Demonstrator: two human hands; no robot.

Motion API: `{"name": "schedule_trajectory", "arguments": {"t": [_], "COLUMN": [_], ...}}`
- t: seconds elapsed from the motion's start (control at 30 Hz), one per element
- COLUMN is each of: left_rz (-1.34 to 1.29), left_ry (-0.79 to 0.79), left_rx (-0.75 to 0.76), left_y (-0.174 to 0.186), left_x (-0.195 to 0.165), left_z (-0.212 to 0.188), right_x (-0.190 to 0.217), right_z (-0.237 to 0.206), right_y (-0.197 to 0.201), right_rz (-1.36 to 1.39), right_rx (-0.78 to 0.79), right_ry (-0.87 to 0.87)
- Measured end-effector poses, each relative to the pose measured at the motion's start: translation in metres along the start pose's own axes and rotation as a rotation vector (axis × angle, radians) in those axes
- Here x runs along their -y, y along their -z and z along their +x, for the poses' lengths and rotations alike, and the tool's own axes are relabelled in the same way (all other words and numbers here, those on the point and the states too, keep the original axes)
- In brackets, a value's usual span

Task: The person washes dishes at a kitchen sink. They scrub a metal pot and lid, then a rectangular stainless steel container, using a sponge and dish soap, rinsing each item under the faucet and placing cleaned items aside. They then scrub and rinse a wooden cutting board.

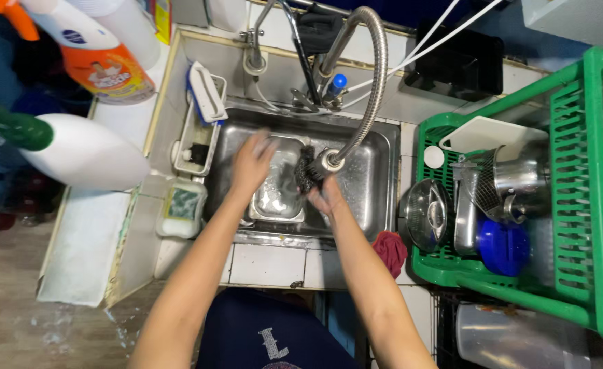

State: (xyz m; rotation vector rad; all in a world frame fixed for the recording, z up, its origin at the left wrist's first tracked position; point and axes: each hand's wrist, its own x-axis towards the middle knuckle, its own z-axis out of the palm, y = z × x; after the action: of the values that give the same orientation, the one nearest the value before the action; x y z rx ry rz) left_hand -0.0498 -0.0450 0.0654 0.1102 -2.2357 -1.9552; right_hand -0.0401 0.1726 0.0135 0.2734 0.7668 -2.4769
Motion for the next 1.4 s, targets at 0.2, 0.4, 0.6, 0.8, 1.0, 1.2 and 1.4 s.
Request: {"name": "schedule_trajectory", "arguments": {"t": [0.2,0.4,0.6,0.8,1.0,1.2,1.4], "left_rz": [0.701,0.747,0.654,0.633,0.586,0.602,0.542], "left_ry": [0.134,0.249,0.220,0.242,0.213,0.153,0.188], "left_rx": [0.073,0.249,0.038,-0.010,0.027,0.014,-0.028], "left_y": [0.012,0.001,0.003,0.000,0.002,0.002,0.001], "left_x": [0.101,0.121,0.144,0.165,0.173,0.187,0.181], "left_z": [-0.071,-0.053,-0.049,-0.039,-0.029,-0.030,-0.033], "right_x": [-0.024,-0.073,-0.100,-0.109,-0.107,-0.062,-0.051], "right_z": [-0.006,-0.036,-0.048,-0.046,-0.034,0.068,0.083], "right_y": [0.045,0.052,0.012,0.005,0.031,0.075,0.077], "right_rz": [-1.113,-1.956,-2.029,-1.990,-1.931,-2.132,-2.171], "right_rx": [-0.340,-0.641,-0.559,-0.537,-0.468,-0.394,-0.416], "right_ry": [0.176,0.360,0.167,0.229,0.269,0.743,0.873]}}
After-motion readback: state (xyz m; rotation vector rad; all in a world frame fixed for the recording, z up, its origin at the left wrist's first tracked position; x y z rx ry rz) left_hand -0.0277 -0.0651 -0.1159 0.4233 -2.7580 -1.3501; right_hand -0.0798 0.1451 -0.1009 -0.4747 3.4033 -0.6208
